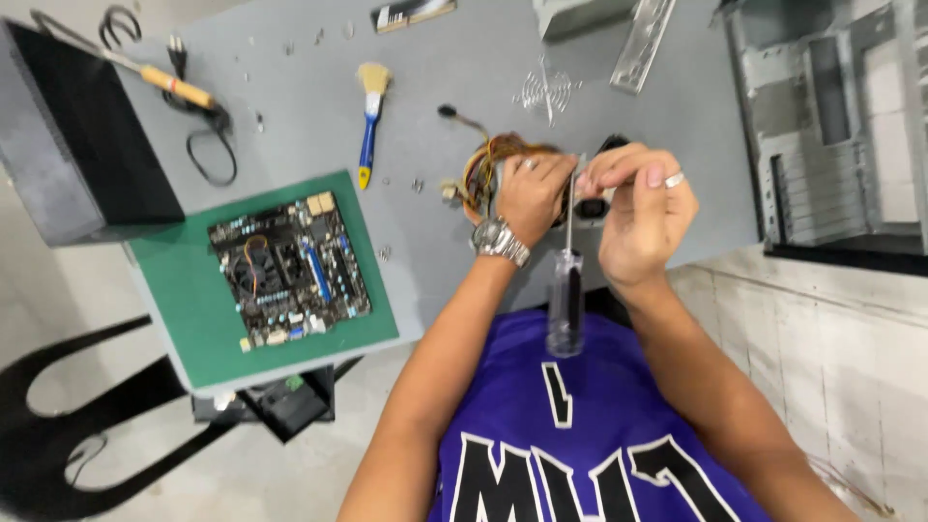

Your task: Disassembling a computer power supply unit by removing screws and extracting the internal cooling fan

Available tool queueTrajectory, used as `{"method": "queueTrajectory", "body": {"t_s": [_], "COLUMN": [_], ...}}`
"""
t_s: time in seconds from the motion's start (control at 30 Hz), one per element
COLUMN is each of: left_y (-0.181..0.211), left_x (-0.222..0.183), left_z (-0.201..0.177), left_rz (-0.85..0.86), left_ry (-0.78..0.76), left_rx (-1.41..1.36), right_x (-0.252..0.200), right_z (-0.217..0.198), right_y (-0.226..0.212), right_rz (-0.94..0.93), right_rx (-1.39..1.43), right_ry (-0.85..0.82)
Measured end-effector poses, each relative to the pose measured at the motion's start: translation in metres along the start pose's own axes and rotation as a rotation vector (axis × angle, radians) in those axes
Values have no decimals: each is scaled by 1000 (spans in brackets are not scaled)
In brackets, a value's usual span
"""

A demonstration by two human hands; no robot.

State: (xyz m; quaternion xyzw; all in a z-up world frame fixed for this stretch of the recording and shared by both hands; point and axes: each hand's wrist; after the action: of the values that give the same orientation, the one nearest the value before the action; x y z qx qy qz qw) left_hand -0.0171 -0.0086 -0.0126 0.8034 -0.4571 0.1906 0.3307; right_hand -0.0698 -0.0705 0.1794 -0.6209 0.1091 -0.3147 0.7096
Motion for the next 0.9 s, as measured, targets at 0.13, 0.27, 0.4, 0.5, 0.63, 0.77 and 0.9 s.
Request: {"method": "queueTrajectory", "body": {"t_s": [0.13,0.27,0.4,0.5,0.63,0.77,0.9], "left_y": [2,7,14,4,-10,-15,-16], "left_x": [1,0,-4,4,10,11,6], "left_z": [0,-7,-4,-9,-2,-10,-7], "left_rz": [39,106,124,77,81,89,87], "left_ry": [65,117,142,42,2,-18,2], "left_rx": [22,33,97,-27,-48,-195,-202], "right_x": [-19,-66,-128,-136,-132,-140,-140], "right_z": [-24,-53,-98,-127,-121,-124,-142], "right_y": [-5,25,152,203,201,191,160], "right_rz": [-59,-163,-473,-652,-637,-574,-452], "right_rx": [-93,-676,-966,-1226,-1293,-1230,-1165], "right_ry": [-74,-391,-447,-401,-336,-317,-328]}}
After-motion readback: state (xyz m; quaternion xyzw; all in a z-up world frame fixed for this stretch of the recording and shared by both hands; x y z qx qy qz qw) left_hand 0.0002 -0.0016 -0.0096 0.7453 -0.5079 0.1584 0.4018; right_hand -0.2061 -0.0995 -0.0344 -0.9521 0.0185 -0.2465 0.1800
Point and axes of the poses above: each hand's wrist, its own x-axis towards the middle knuckle, its own z-axis out of the palm, y = z × x, and after that the axes turned 9 degrees about z, right-handed
